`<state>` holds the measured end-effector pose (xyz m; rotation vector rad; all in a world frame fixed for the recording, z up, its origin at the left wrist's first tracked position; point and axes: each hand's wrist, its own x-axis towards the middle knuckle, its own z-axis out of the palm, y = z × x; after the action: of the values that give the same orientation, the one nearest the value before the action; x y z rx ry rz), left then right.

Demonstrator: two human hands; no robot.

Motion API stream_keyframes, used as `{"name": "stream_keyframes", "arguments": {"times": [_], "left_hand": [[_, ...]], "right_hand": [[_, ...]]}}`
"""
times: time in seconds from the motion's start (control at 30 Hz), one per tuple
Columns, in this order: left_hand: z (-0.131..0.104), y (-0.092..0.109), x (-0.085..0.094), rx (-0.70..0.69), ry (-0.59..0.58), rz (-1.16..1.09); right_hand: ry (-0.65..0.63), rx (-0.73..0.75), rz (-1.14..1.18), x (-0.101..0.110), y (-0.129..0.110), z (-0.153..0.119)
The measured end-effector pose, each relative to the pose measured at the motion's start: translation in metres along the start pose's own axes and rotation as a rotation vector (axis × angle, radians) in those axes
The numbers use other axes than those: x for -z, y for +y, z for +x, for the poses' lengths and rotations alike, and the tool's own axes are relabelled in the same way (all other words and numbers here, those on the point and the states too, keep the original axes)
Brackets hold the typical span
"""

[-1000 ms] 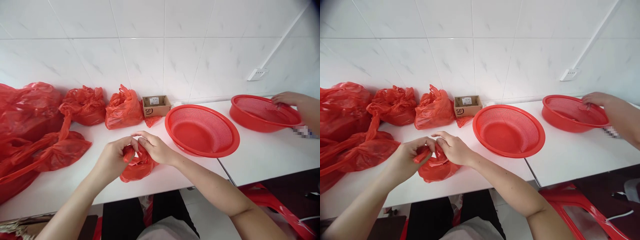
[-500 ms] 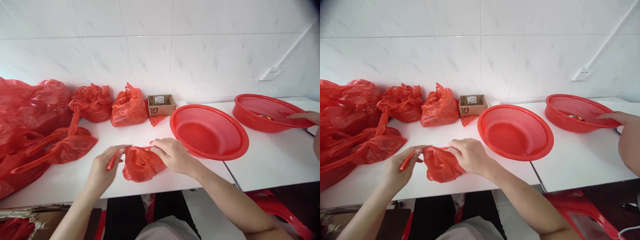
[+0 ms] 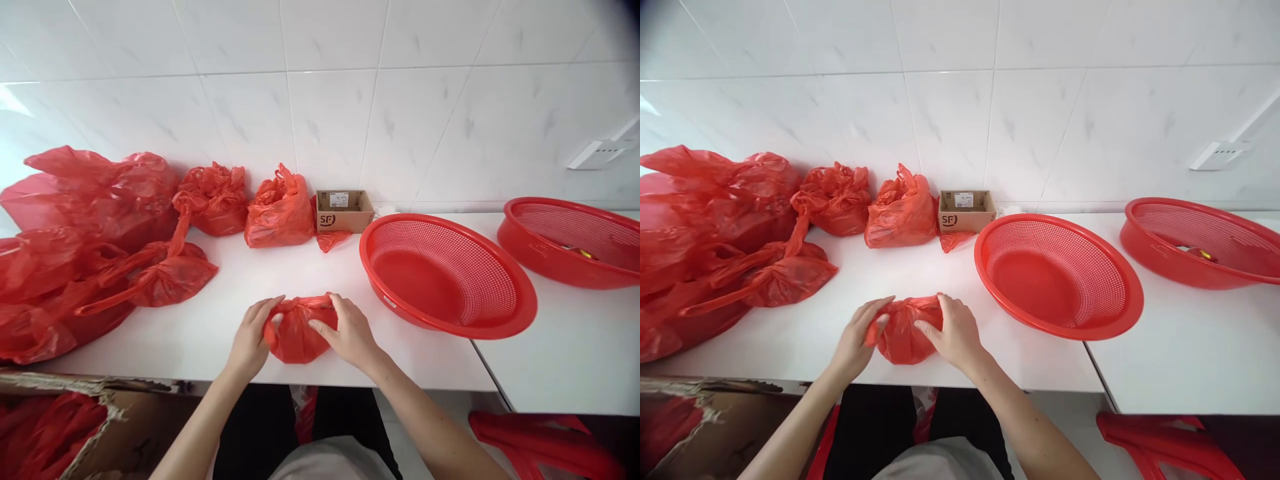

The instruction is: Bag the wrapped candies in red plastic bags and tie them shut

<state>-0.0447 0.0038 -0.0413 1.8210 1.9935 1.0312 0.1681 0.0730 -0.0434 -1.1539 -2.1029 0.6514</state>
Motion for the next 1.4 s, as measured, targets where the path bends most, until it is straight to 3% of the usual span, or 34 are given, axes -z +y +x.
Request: {"name": "stream_keyframes", "arguments": {"times": [0.13, 0.27, 0.47, 0.6, 0.7, 0.8, 0.97, 1.03, 1.1, 1.23, 1.3, 1.4], "left_hand": [[0.01, -0.019, -0.019, 0.092, -0.048, 0.055], [0.011, -0.03, -0.014, 0.187, -0.045, 0.1], [0.004, -0.01, -0.013, 0.211, 0.013, 0.141], [-0.009, 0.006, -0.032, 0.093, 0.008, 0.257], [-0.01, 0.005, -0.044, 0.041, -0.043, 0.338], [-0.002, -0.001, -0.048, 0.06, -0.057, 0.373], [0.012, -0.002, -0.044, 0.098, -0.119, 0.375], [0.021, 0.0, -0.034, 0.126, -0.159, 0.349], [0.035, 0.001, -0.012, 0.168, -0.177, 0.319], [0.082, 0.001, 0.058, 0.258, -0.021, 0.331], [0.109, -0.003, 0.096, 0.274, 0.091, 0.371], [0.146, -0.013, 0.141, 0.269, 0.147, 0.435]], "right_hand": [[-0.014, -0.07, 0.051, -0.013, 0.017, 0.001], [-0.041, -0.173, 0.201, -0.008, 0.039, 0.006], [-0.043, -0.232, 0.149, -0.008, 0.029, 0.013], [-0.012, -0.083, -0.009, -0.022, 0.014, 0.012], [-0.069, 0.018, -0.207, -0.037, 0.012, 0.014], [-0.147, 0.01, -0.317, -0.046, 0.015, 0.02], [-0.131, -0.065, -0.195, -0.044, 0.023, 0.026], [-0.098, -0.11, 0.007, -0.039, 0.028, 0.026], [-0.057, -0.151, 0.257, -0.033, 0.034, 0.026], [0.038, -0.251, 0.594, -0.027, 0.041, 0.028], [0.029, -0.281, 0.63, -0.028, 0.042, 0.028], [-0.016, -0.266, 0.589, -0.031, 0.041, 0.027]]}}
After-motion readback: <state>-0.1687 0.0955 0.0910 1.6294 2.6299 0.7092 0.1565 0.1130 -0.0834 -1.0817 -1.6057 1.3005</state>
